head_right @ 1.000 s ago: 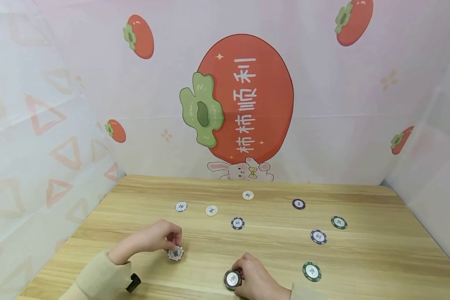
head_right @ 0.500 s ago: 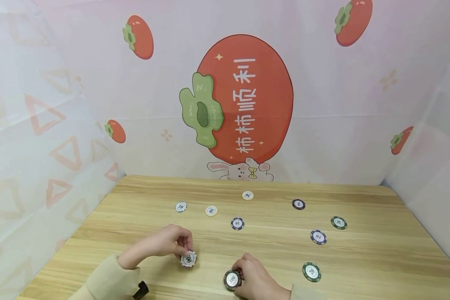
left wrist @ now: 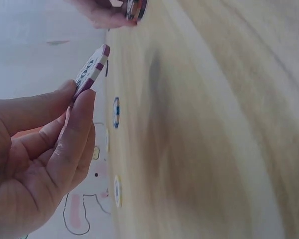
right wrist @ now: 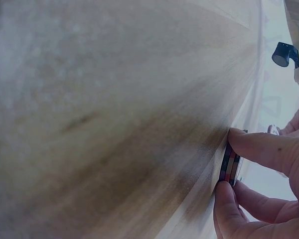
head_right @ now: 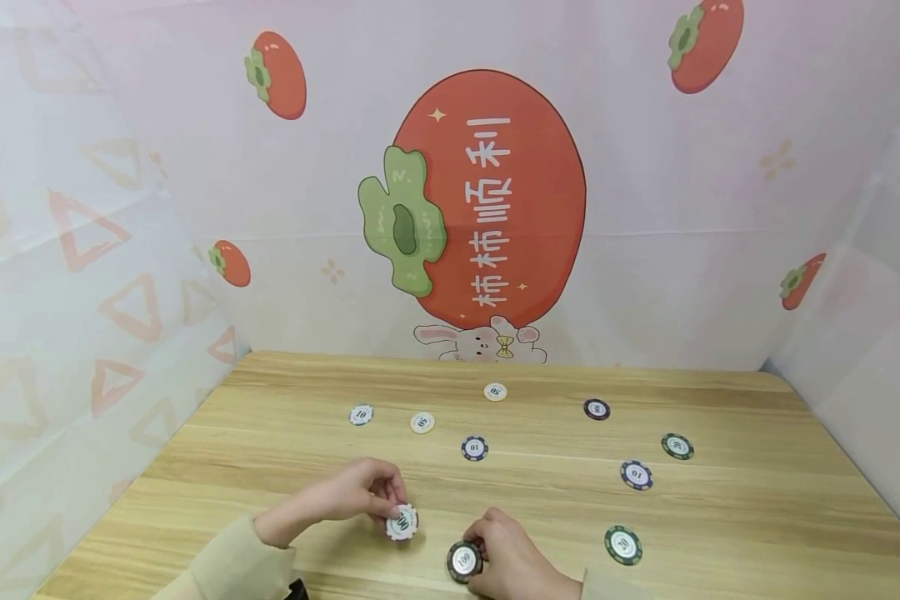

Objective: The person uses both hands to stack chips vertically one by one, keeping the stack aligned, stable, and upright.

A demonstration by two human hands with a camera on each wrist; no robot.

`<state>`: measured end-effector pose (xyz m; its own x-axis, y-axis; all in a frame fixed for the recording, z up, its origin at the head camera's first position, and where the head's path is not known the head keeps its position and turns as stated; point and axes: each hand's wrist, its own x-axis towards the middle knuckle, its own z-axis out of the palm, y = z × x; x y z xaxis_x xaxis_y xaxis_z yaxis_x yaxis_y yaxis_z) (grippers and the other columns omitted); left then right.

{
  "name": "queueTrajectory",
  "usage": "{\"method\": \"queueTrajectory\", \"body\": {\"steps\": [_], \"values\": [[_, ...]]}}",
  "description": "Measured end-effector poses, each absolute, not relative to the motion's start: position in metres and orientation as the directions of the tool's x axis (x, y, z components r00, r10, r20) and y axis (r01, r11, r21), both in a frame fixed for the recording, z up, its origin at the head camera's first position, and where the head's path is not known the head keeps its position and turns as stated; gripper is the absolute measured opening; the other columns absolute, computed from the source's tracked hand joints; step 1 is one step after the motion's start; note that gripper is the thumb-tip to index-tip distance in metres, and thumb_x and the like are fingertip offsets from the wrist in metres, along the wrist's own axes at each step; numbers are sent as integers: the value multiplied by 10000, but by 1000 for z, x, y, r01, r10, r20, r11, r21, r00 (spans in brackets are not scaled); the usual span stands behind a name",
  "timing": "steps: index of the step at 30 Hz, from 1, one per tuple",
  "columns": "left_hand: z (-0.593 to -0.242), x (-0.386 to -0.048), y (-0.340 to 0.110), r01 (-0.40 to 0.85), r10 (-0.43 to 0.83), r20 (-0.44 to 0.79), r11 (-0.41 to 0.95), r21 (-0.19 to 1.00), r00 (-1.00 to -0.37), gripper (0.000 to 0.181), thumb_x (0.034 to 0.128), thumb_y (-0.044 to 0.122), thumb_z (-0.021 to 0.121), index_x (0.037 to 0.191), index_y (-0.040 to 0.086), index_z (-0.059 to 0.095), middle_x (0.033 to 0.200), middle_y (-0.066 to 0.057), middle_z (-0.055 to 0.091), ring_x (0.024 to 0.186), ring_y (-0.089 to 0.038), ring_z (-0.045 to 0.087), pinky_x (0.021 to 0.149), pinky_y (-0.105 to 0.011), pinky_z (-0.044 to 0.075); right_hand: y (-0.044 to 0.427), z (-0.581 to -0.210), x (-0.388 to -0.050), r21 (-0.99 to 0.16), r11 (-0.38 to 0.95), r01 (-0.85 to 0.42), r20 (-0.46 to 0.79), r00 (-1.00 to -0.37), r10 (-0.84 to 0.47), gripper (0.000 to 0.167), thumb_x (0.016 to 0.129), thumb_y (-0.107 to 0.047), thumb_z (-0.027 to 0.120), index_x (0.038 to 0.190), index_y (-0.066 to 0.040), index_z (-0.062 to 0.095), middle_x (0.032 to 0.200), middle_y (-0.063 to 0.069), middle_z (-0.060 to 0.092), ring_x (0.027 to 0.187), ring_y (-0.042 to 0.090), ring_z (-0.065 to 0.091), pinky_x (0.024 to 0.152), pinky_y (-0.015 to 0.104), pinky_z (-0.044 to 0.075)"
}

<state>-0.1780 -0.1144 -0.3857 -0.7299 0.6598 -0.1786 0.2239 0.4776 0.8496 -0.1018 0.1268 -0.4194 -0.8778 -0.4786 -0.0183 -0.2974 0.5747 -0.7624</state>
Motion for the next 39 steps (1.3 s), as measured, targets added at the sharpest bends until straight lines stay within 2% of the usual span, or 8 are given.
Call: {"method": "queueTrajectory", "body": {"steps": [9,24,29,39], "values": [[-393,-168,-101,20,627,-251,392,920,-738,71,774,-102,617,840,-96,591,703,-36,574,597,-99,565,571,-237,523,126,-420,-101,-753,578,-316,2,-878,-478,336,584,-21,748,895,-41,625,801,-30,447,693,18,403,589,183,375],[-409,-154,-80,-132,588,-296,305,943,-753,85,776,-134,587,861,-129,585,712,-60,571,579,-105,574,585,-235,528,127,-421,-102,-752,578,-317,-1,-876,-482,341,585,-33,750,904,-33,627,808,-31,455,701,15,412,595,179,385],[-413,-152,-74,-140,577,-302,308,941,-759,89,771,-138,588,860,-131,596,713,-67,579,585,-114,580,585,-239,529,126,-421,-101,-747,577,-329,12,-875,-484,348,578,-27,745,905,-28,625,808,-31,455,699,10,410,593,176,383],[-415,-146,-63,-74,541,-269,354,932,-797,70,749,-132,620,817,-125,607,672,-58,591,529,-90,546,542,-242,521,127,-422,-102,-746,579,-329,10,-875,-484,351,592,-43,762,915,-29,627,819,-27,464,703,11,415,595,176,386]]}}
